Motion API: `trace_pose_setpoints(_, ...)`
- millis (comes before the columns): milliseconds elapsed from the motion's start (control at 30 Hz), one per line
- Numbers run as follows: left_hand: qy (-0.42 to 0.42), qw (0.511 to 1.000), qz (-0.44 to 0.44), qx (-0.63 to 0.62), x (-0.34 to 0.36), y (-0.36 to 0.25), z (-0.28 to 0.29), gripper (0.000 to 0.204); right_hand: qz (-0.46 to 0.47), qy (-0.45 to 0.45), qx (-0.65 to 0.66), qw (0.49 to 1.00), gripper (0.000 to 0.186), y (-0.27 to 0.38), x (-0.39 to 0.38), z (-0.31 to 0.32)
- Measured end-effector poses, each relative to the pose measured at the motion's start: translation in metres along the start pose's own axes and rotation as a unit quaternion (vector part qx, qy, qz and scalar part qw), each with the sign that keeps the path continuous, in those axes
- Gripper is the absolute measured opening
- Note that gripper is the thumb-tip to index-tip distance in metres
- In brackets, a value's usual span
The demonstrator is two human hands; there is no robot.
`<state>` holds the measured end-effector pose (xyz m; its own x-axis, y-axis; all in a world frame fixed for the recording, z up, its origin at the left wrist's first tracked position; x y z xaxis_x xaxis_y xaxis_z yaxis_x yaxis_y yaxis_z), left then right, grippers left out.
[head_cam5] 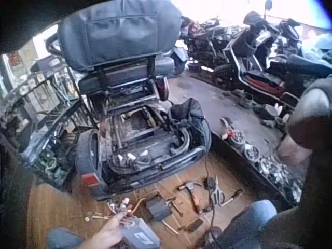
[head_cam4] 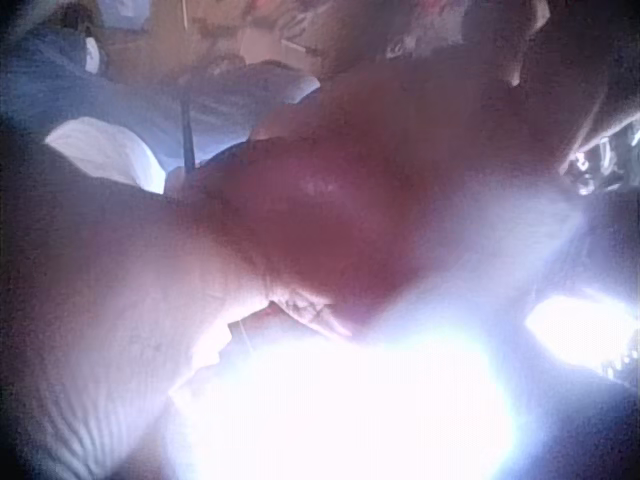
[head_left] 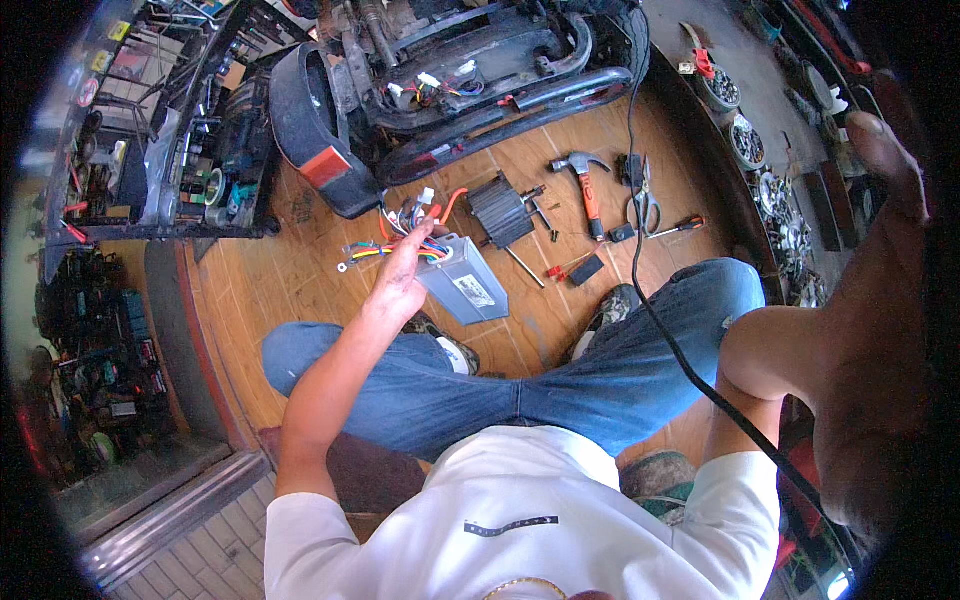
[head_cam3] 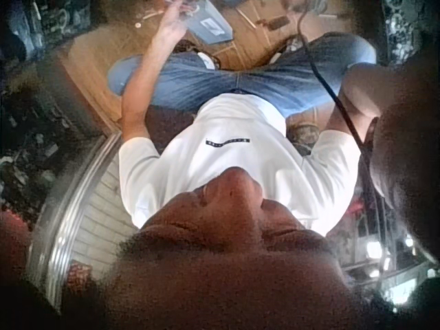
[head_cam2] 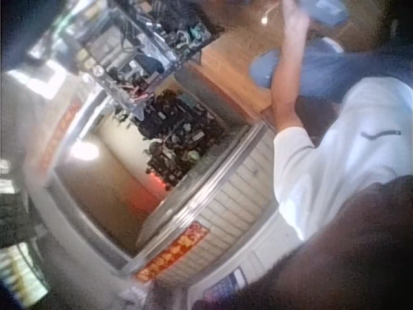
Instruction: The person sits on the floor and works on a bundle of multicolored wires connected to a silver metal box. They use a steel wool pad to scrub the surface of the box, then handle a yellow plastic component and a black cable before placing the items back on the floor.
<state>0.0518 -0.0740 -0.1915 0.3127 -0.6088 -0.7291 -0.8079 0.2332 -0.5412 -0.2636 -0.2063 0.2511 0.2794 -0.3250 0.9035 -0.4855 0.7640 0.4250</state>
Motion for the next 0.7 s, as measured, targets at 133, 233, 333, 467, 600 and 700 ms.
trace_pose_setpoints(133, -0.005, 1.0, -0.007, 0.015, 0.004, 0.0, 0.001, 0.031, -0.006, -0.001, 0.008, 1.0, 0.045, -0.002, 0.0, 0.003)
trace_pose_setpoints(233, 0.001, 1.0, -0.008, 0.022, 0.01, 0.002, 0.005, 0.031, -0.006, 0.0, 0.011, 1.0, 0.048, -0.003, -0.002, 0.006)
trace_pose_setpoints(333, -0.036, 0.999, -0.017, 0.036, 0.016, 0.002, 0.019, 0.031, -0.007, 0.0, 0.016, 1.0, 0.051, -0.003, -0.004, 0.01)
trace_pose_setpoints(467, -0.012, 0.999, -0.021, 0.022, 0.021, 0.003, 0.02, 0.029, -0.008, -0.002, 0.021, 1.0, 0.055, -0.003, -0.003, 0.015)
trace_pose_setpoints(600, -0.006, 1.0, 0.001, 0.018, 0.018, 0.006, 0.017, 0.028, -0.01, -0.002, 0.025, 1.0, 0.059, -0.004, 0.0, 0.013)
trace_pose_setpoints(700, 0.001, 1.0, 0.015, 0.007, 0.013, 0.007, 0.009, 0.028, -0.014, 0.001, 0.03, 0.999, 0.062, -0.005, 0.001, 0.007)
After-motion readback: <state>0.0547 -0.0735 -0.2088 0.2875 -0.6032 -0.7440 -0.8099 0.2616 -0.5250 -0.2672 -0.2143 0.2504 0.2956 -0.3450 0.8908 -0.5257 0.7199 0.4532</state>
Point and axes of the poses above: each hand's wrist, its own x-axis towards the middle knuckle, its own z-axis out of the back of the hand, y = z × x, the point moved 10 cm from there along x, towards the middle knuckle, and after that the axes turned 11 degrees about -x, right-handed, at the moved point
